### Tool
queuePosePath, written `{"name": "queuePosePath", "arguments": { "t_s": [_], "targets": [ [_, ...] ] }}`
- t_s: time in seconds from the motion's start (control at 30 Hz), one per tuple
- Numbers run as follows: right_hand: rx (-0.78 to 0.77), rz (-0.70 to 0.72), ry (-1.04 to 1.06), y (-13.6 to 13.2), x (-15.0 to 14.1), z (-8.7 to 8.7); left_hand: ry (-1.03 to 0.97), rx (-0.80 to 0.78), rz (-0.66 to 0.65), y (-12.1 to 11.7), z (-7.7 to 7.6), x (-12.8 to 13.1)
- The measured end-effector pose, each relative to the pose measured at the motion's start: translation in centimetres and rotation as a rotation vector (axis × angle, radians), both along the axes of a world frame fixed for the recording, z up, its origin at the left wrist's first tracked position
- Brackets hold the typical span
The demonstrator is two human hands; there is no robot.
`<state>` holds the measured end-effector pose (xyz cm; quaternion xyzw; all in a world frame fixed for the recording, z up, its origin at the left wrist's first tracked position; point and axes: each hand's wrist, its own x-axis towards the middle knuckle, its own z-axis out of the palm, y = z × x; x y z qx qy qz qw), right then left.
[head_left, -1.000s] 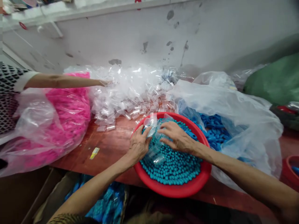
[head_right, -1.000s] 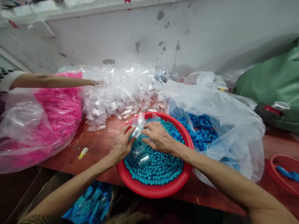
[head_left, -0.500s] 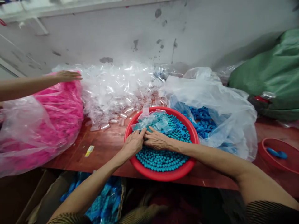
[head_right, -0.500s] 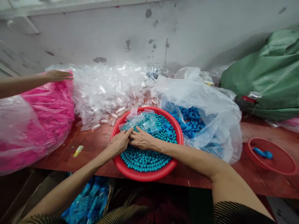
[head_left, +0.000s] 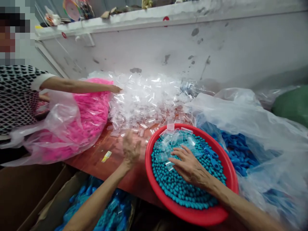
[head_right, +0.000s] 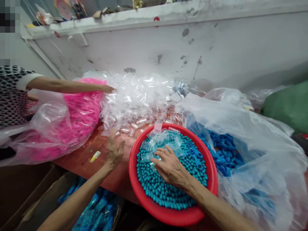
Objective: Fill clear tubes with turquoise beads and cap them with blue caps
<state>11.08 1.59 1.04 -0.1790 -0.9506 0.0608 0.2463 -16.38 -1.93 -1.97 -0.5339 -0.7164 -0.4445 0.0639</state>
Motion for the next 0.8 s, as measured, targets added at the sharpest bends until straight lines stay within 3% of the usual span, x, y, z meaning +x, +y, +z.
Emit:
{"name": "queuePosePath", "arguments": {
  "t_s": [0.03,0.13,0.23,0.4,0.57,0.7,0.8],
  "targets": [
    [-0.008,-0.007,0.021,0.0,0.0,0.1,-0.05,-0.049,0.182,0.7,-0.6,-2.3],
    [-0.041,-0.039,0.076,0.3,-0.1,0.3,-0.194,-0.072,0.501,3.1,-2.7,-9.0],
    [-0.1,-0.068,0.124,1.1,0.0,0.1,-0.314,-0.058,0.679,5.9,-4.6,-12.9],
    [-0.13,-0.067,0.129,1.9,-0.1,0.0,-0.346,-0.055,0.626,11.7,-6.8,-13.0],
    [-0.208,-0.097,0.088,1.8,-0.3,0.7,-0.323,-0.067,0.54,16.7,-7.2,-10.4],
    [-0.233,-0.091,0.038,1.7,-0.3,1.1,-0.328,-0.103,0.454,18.1,-6.6,-8.4],
    [-0.184,-0.104,-0.011,1.8,-0.3,0.9,-0.33,-0.116,0.43,17.9,-6.3,-8.4]
  ]
}}
